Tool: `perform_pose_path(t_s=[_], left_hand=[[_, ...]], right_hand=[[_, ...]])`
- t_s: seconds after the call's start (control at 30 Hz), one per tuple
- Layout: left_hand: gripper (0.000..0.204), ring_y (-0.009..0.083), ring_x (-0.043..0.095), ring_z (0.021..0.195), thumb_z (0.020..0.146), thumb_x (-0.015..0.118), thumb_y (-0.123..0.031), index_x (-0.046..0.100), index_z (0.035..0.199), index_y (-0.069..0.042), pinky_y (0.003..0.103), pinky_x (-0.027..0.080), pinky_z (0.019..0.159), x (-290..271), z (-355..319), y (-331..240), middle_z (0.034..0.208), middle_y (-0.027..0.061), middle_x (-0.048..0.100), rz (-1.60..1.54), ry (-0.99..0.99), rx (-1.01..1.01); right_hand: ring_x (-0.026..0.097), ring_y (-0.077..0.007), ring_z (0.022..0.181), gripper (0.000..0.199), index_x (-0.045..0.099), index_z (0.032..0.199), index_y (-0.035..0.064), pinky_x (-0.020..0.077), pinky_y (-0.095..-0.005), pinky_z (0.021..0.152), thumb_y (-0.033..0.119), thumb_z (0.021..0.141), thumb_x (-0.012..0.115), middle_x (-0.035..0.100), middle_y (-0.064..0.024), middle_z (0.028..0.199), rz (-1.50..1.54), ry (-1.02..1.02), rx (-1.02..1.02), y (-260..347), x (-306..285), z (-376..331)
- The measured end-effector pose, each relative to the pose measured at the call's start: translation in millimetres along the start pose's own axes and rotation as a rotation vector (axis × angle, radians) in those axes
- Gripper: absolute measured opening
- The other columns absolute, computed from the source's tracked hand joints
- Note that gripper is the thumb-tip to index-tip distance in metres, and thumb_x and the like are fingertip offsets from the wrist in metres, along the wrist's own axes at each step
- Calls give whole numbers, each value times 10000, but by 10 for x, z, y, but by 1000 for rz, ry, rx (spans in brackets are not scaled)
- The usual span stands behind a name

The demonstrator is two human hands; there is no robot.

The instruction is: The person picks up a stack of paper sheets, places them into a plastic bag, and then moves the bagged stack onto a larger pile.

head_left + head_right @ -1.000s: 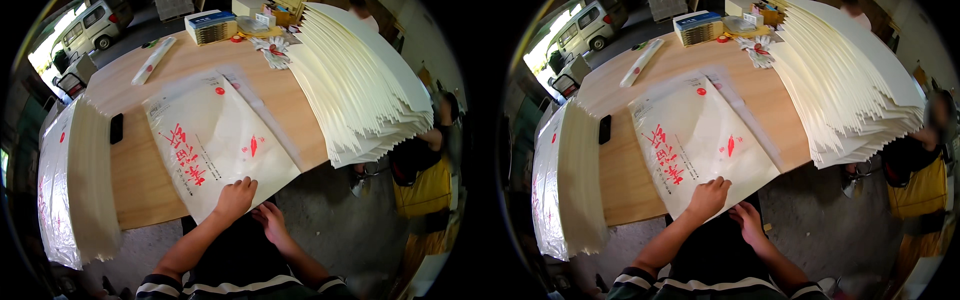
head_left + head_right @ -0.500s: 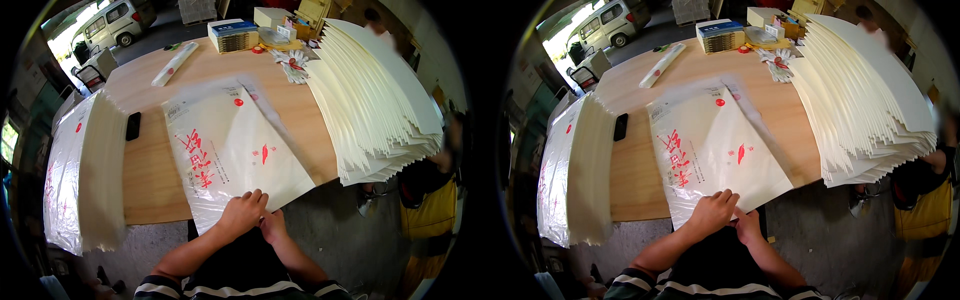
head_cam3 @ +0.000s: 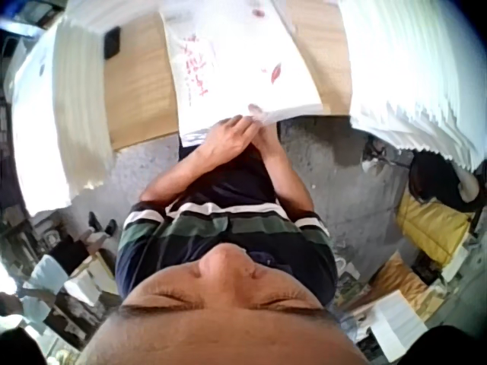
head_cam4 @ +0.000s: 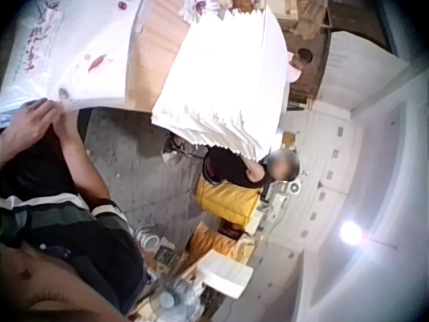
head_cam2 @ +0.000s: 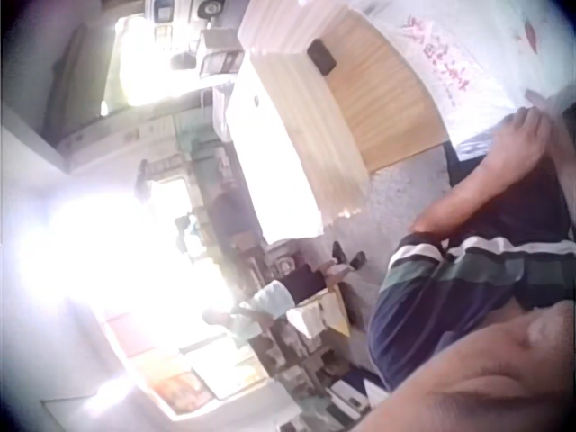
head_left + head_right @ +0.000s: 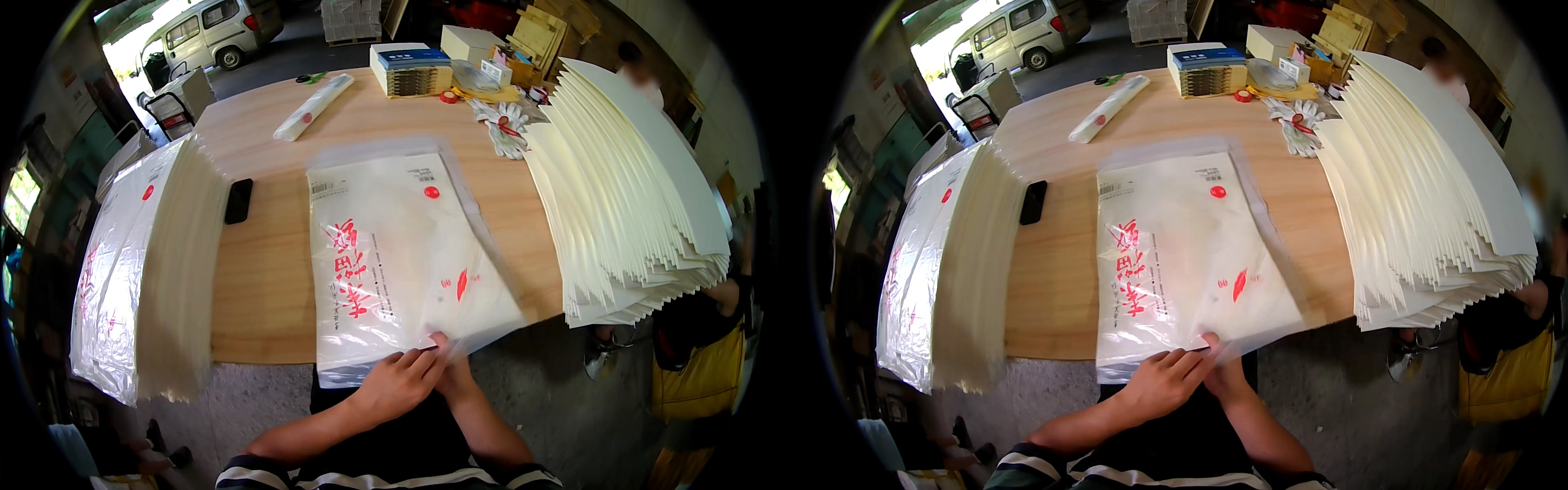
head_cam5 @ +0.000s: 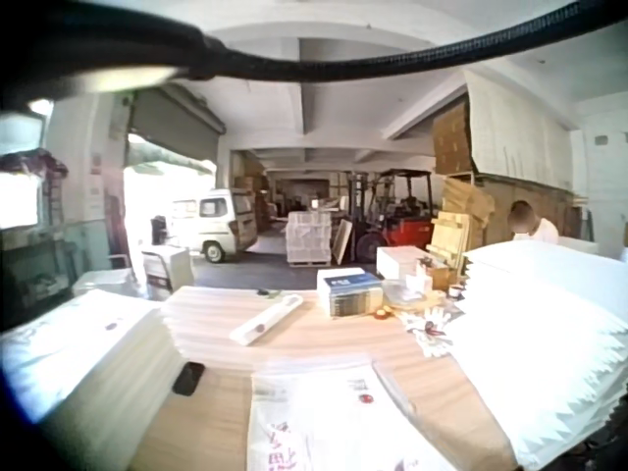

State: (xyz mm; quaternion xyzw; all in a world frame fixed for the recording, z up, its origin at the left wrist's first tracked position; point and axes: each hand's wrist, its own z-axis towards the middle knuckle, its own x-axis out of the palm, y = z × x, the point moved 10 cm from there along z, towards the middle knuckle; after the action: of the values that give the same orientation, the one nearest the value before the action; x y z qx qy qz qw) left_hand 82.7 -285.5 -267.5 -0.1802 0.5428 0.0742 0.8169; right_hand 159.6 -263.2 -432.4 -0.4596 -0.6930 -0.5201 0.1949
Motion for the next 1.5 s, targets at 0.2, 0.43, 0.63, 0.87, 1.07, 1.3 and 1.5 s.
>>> perform_pose_path(t_s=[0.2, 0.43, 0.63, 0.87, 1.07, 1.3, 1.5], left_hand=[[452, 238, 560, 988, 756, 723, -149, 628, 1198, -132, 385, 434, 835, -217, -482, 400, 1050, 51, 576, 115, -9, -201], [266, 276, 625, 782, 743, 704, -28, 673, 1005, -69, 384, 524, 680, -455, -1312, 992, 877, 75, 601, 110, -196, -575], [294, 267, 661, 713, 748, 678, 16, 680, 1031, -63, 354, 562, 628, -494, -1284, 847, 890, 75, 629, -29, -194, -558], [281, 259, 658, 719, 688, 720, 24, 711, 942, -96, 350, 553, 610, -568, -1236, 879, 913, 66, 639, -88, -332, -585], [231, 239, 639, 670, 678, 763, 11, 692, 877, -84, 348, 531, 560, -571, -1216, 769, 868, 66, 617, -40, -329, -520], [192, 164, 645, 754, 758, 774, -33, 591, 799, -75, 292, 505, 597, -389, -1640, 925, 860, 55, 614, -350, -360, -650], [426, 274, 671, 962, 929, 627, -163, 502, 1306, -9, 352, 547, 820, 486, -1551, 1567, 1218, 163, 619, -2002, -752, -1271]], right_hand=[[608, -257, 1047, 442, 497, 1321, 57, 513, -420, 888, 97, 904, 638, 598, -99, 1201, 6, -201, 140, -72, -224, 64], [567, -281, 1128, 421, 469, 1345, 95, 510, -458, 893, 106, 942, 592, 542, -82, 1280, 70, -177, 74, -41, -81, 94], [567, -245, 1153, 319, 535, 1294, 66, 470, -403, 967, 169, 992, 534, 600, -74, 1245, 40, -189, 66, -9, -156, 149], [489, -281, 1266, 391, 485, 1360, 44, 388, -439, 1079, 191, 999, 510, 544, -96, 1360, 294, -22, 175, -202, 102, 277], [496, -303, 1255, 427, 475, 1380, 54, 399, -478, 1072, 187, 981, 546, 539, -105, 1361, 174, -135, 128, -273, -14, 285], [490, -289, 1273, 497, 426, 1421, 81, 421, -475, 1058, 118, 955, 591, 509, -93, 1388, 244, 0, 63, -135, 134, 356], [464, -293, 1305, 505, 385, 1447, 68, 397, -481, 1083, 149, 981, 561, 477, -106, 1430, 182, 22, 38, -127, 205, 346]])
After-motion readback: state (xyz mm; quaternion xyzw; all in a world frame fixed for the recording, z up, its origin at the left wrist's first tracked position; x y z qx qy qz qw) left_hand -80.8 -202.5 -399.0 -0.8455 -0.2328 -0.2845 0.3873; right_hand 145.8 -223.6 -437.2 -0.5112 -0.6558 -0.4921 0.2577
